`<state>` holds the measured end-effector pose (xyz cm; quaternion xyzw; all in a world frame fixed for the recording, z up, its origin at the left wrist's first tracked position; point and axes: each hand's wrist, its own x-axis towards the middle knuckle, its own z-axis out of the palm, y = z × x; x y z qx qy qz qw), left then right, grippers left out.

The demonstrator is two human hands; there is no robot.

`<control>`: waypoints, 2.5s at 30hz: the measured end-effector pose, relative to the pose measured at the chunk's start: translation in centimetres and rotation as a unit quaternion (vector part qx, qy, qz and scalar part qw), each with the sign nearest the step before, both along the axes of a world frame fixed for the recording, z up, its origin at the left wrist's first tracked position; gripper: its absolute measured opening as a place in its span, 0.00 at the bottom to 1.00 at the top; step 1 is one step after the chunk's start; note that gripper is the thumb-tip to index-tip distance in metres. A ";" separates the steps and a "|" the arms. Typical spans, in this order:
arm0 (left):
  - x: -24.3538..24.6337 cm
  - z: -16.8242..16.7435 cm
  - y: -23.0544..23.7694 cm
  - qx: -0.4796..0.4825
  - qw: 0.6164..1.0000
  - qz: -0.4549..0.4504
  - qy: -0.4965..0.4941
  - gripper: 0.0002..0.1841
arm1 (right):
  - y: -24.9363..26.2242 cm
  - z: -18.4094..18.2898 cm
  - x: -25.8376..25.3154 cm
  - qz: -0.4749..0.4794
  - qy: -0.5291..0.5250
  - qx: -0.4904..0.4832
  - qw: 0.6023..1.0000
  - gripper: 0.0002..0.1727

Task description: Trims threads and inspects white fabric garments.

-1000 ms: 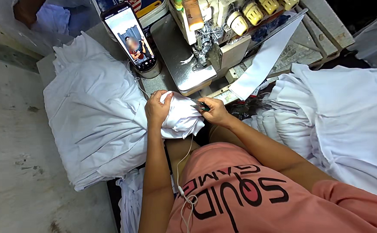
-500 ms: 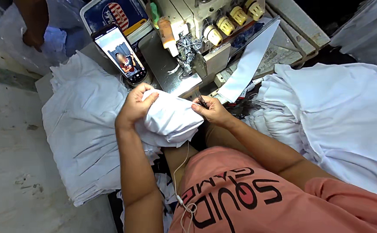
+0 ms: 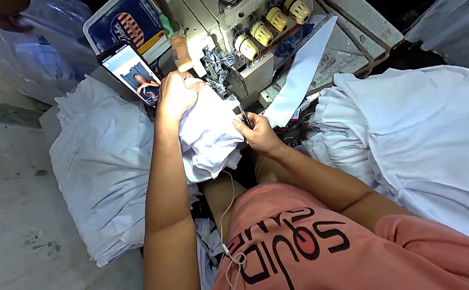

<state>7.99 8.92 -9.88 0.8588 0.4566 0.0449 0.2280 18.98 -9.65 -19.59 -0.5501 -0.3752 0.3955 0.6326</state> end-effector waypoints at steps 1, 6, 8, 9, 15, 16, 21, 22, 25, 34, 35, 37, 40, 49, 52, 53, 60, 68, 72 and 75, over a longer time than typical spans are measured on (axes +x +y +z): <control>0.1 0.0 0.0 0.005 1.000 0.007 -0.002 0.19 | 0.1 -0.1 0.0 -0.007 -0.001 0.004 1.000 0.06; 1.0 -0.3 0.0 0.026 0.998 0.062 0.012 0.21 | 0.7 -0.3 -0.1 -0.047 -0.018 0.014 0.999 0.05; 1.3 -0.5 -0.1 0.044 0.996 0.075 0.018 0.21 | 0.8 -0.2 -0.1 -0.059 -0.027 0.017 0.998 0.05; 1.5 -0.5 -0.2 0.050 0.995 0.080 0.020 0.21 | 0.9 -0.2 -0.1 -0.066 -0.030 0.019 0.997 0.05; 2.5 -0.2 -1.4 0.070 0.990 0.116 0.031 0.21 | 0.9 -0.4 -0.3 -0.094 -0.029 0.037 0.994 0.04; 2.6 -0.1 -1.5 0.070 0.989 0.122 0.040 0.21 | 0.9 -0.4 -0.4 -0.097 -0.031 0.039 0.994 0.05; 3.3 -0.3 -1.9 0.087 0.985 0.142 0.046 0.19 | 1.3 -0.8 -0.5 -0.114 -0.047 0.053 0.991 0.05; 3.3 -0.4 -2.0 0.092 0.985 0.142 0.039 0.19 | 1.3 -0.8 -0.6 -0.117 -0.048 0.054 0.991 0.05; 2.1 -1.6 -2.0 0.108 0.984 0.136 -0.029 0.23 | 1.4 -1.2 -0.5 -0.110 -0.044 0.058 0.991 0.05; -7.8 -8.8 -9.7 -0.176 0.937 0.108 -0.281 0.68 | 0.6 -2.1 1.2 0.009 -0.008 0.035 0.999 0.04; -8.1 -8.9 -10.2 -0.180 0.940 0.103 -0.269 0.70 | 0.7 -2.3 1.1 0.012 -0.006 0.034 0.999 0.04; -8.6 -8.0 -10.5 -0.144 0.959 0.093 -0.225 0.59 | 0.6 -2.4 0.9 0.010 -0.004 0.036 0.999 0.04; -9.5 -4.3 -10.8 0.018 0.988 0.078 -0.133 0.42 | -0.4 -1.2 0.4 -0.002 0.009 0.050 0.999 0.01; -8.9 -7.3 -9.3 0.093 0.989 0.102 0.059 0.66 | -0.1 -3.6 1.1 0.001 -0.010 0.020 1.000 0.05; -8.9 -7.9 -9.3 0.081 0.989 0.106 0.068 0.68 | -0.8 -3.0 1.3 0.013 0.021 0.005 1.000 0.05; -9.0 -7.5 -9.4 0.073 0.989 0.110 0.064 0.69 | -1.4 -2.2 1.2 0.013 0.036 -0.007 0.999 0.04; -9.9 -9.2 -9.7 0.107 0.985 0.132 -0.041 0.59 | -1.7 -3.0 1.6 -0.006 -0.031 0.002 1.000 0.06; -10.5 -11.5 -9.5 0.094 0.985 0.106 -0.098 0.49 | -0.4 -4.3 2.7 0.025 -0.162 0.019 0.986 0.12; -11.0 -12.4 -9.3 0.098 0.982 0.092 -0.136 0.45 | 0.0 -4.8 2.9 0.028 -0.153 0.030 0.987 0.11; -11.1 -13.0 -9.3 0.111 0.977 0.088 -0.160 0.46 | -0.1 -5.0 2.9 0.028 -0.146 0.049 0.988 0.09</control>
